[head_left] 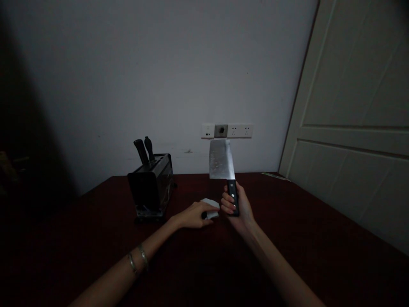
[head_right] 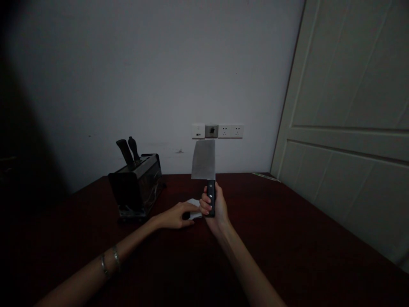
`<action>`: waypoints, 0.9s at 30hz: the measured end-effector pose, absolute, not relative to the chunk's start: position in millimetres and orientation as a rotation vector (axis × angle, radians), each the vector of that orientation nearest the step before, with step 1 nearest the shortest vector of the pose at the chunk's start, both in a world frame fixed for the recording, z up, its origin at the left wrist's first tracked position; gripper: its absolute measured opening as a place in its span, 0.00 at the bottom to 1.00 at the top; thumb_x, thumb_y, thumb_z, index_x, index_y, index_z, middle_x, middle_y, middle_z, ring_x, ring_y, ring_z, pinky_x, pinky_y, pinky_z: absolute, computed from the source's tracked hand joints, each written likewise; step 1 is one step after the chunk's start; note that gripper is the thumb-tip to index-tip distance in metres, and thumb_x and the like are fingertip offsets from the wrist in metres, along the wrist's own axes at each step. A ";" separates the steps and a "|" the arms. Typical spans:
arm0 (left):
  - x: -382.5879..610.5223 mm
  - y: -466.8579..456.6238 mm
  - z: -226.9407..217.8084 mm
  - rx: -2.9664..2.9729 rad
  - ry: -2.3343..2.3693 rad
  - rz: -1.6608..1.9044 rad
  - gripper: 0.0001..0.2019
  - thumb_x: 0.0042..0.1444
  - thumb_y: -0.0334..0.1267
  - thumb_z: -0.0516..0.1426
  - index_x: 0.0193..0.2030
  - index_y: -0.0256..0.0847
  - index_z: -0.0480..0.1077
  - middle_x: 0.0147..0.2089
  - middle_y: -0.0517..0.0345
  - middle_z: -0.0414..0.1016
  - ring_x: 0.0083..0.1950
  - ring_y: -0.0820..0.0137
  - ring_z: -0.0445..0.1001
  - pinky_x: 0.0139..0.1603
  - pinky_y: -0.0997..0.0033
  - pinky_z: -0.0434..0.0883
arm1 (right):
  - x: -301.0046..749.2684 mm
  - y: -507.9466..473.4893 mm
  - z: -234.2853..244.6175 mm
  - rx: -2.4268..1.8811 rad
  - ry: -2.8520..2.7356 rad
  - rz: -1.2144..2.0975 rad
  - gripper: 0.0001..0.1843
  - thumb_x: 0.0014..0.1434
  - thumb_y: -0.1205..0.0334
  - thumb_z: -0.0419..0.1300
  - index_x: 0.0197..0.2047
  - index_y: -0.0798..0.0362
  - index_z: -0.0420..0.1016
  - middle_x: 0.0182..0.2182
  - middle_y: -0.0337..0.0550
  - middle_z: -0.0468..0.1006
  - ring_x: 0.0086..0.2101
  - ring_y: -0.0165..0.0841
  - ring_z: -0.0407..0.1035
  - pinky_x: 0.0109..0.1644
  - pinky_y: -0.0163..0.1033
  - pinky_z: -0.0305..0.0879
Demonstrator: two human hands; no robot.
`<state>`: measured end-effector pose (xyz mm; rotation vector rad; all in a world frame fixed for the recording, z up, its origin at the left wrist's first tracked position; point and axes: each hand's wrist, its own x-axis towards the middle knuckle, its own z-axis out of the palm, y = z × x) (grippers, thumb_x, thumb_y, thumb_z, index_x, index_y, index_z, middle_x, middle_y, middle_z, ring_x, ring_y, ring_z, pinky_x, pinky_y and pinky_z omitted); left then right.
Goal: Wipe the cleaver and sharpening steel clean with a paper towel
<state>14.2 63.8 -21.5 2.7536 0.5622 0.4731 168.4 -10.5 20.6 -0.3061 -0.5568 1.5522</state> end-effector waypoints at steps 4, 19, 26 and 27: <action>13.2 66.2 -12.2 2.524 0.799 0.491 0.16 0.56 0.40 0.49 0.48 0.38 0.71 0.43 0.55 0.75 0.40 0.69 0.72 0.42 0.73 0.66 | 166.8 -11.0 21.2 -0.361 -0.592 1.525 0.18 0.59 0.52 0.48 0.26 0.56 0.65 0.10 0.28 0.56 0.09 0.18 0.44 0.10 0.23 0.42; 10.2 13.5 42.2 2.923 0.745 1.620 0.06 0.52 0.31 0.53 0.31 0.36 0.71 0.28 0.56 0.73 0.32 0.70 0.66 0.37 0.67 0.62 | 166.8 -12.9 25.4 -0.592 -0.618 1.404 0.20 0.64 0.56 0.45 0.29 0.59 0.69 0.21 0.46 0.75 0.26 0.33 0.75 0.24 0.31 0.69; 4.6 10.2 46.8 3.135 0.371 1.664 0.08 0.51 0.30 0.53 0.38 0.35 0.70 0.33 0.54 0.74 0.39 0.67 0.65 0.42 0.62 0.64 | 160.6 -11.3 16.9 -0.548 -0.678 1.445 0.16 0.56 0.54 0.57 0.29 0.60 0.71 0.23 0.47 0.77 0.28 0.33 0.74 0.35 0.37 0.71; 3.8 11.2 46.7 3.180 0.297 1.622 0.09 0.51 0.29 0.53 0.40 0.35 0.69 0.35 0.53 0.74 0.41 0.66 0.65 0.44 0.61 0.64 | 160.4 -9.3 14.1 -0.533 -0.690 1.439 0.15 0.55 0.53 0.59 0.29 0.60 0.71 0.22 0.46 0.77 0.27 0.33 0.74 0.34 0.37 0.71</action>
